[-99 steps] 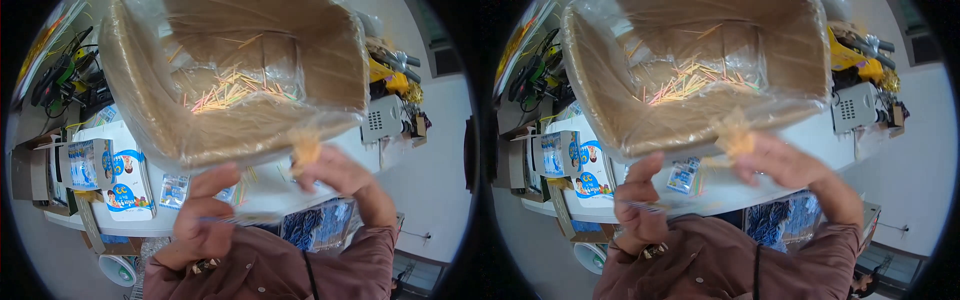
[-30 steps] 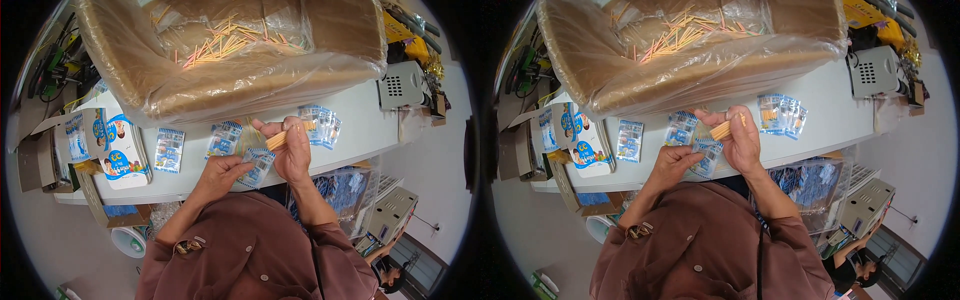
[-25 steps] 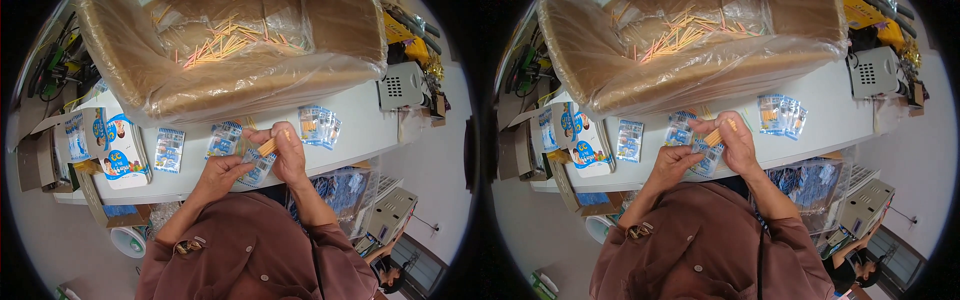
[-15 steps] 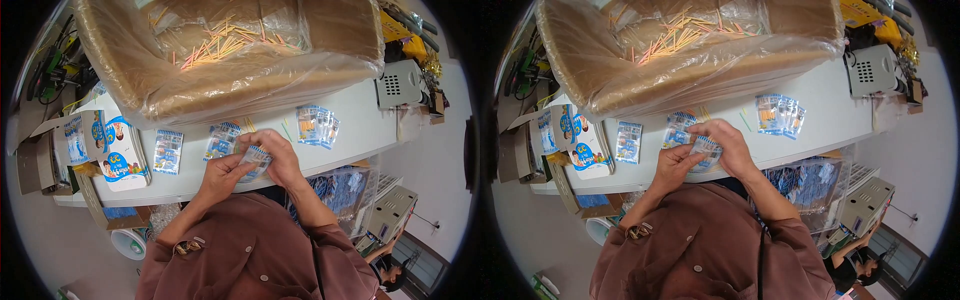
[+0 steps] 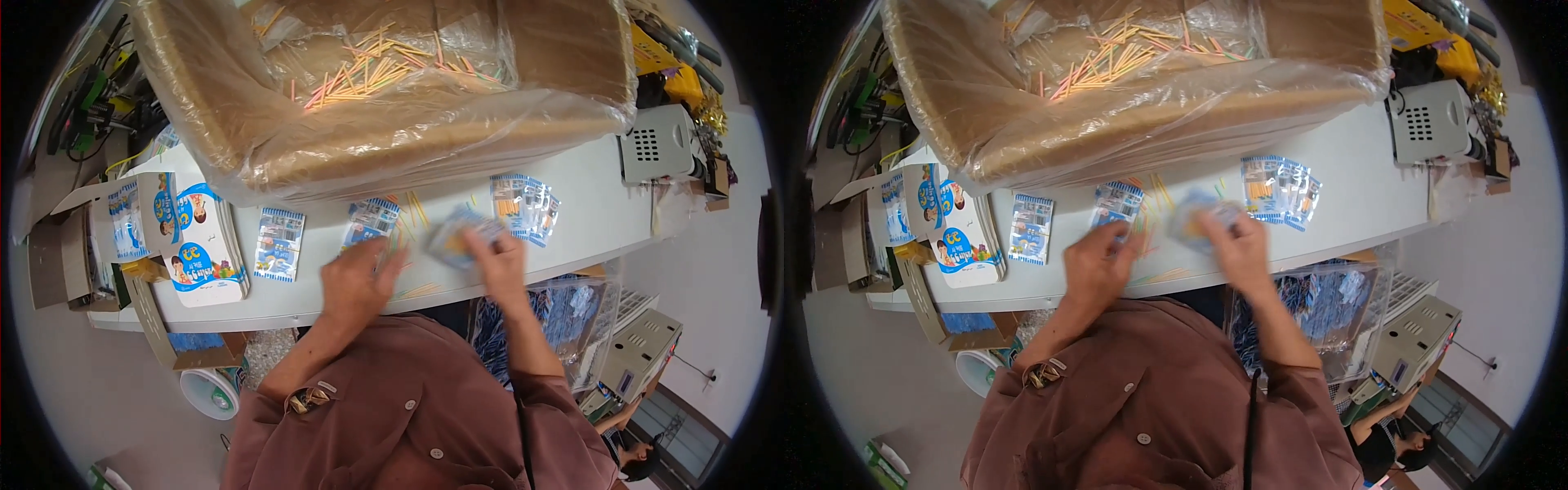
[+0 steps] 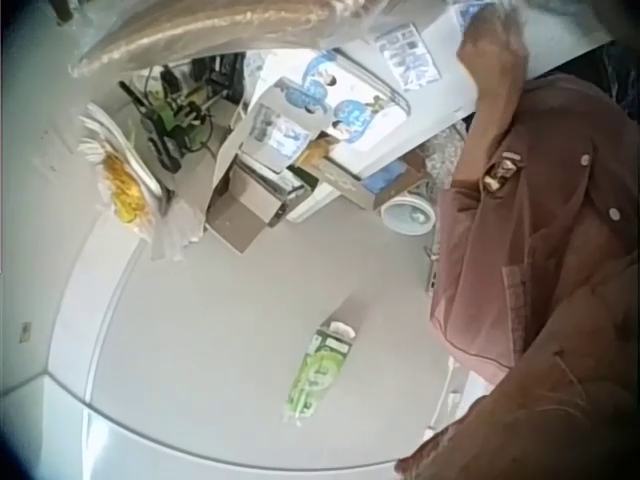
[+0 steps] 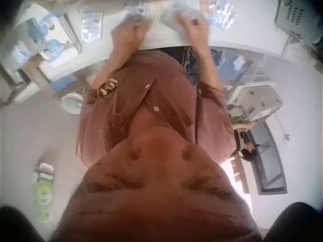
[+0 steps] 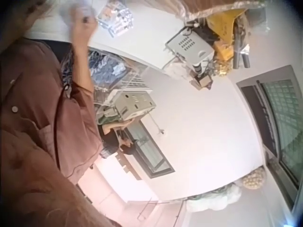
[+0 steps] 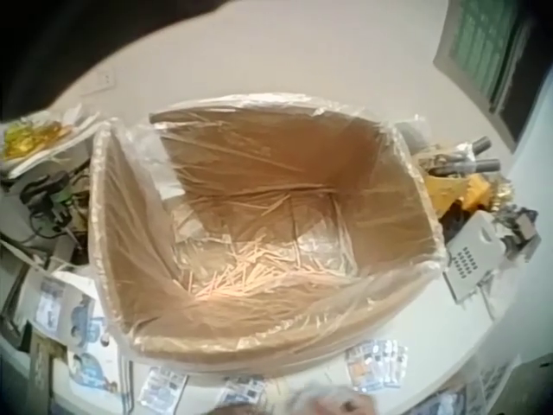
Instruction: The person is picking up several small orange sticks from a large bin and placing them into small blue and white paper packets on the desk.
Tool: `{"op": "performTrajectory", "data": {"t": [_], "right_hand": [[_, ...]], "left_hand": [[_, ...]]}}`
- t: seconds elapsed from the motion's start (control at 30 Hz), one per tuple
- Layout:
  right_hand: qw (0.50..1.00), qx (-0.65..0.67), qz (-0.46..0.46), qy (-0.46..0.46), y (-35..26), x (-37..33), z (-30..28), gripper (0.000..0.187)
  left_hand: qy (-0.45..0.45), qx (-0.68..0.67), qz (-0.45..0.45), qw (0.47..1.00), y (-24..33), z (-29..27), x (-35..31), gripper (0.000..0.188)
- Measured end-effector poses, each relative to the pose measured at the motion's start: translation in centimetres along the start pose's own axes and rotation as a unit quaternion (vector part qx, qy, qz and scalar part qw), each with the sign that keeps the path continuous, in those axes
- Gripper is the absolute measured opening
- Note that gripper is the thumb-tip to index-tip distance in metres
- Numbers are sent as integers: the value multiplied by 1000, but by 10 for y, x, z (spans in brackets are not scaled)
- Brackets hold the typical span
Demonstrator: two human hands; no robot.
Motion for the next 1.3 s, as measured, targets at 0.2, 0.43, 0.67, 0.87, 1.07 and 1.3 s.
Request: {"op": "performTrajectory", "data": {"t": [0.2,0.43,0.67,0.87,1.07,1.3], "right_hand": [[957,-284,51,13,-10,41,-81,24],[827,-489,-131,247,-9,36,-63,28],[969,-218,-95,61,-17,16,-14,9],[938,-250,-237,-29,-85,3,-10,9],[850,-406,-335,-15,-221,39,-60,17],[629,-632,-337,-302,-234,225,32,27]], "left_hand": [[28,250,-83,964,-16,-24,13,41],[-11,133,-176,975,-31,-21,21,35],[84,84,-50,992,-37,-31,8,15],[116,178,29,977,-23,-38,3,12],[114,155,73,979,-20,-42,2,21],[205,188,304,911,39,-90,-20,21]]}}
Point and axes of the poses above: each hand's wrist, its own x-axis towards the middle knuckle, its own z-axis out of the palm, y = z × x, the point moved 4 cm from there along x, towards the middle knuckle, and after that the axes turned 7 degrees about -y, right-handed, at the moved point
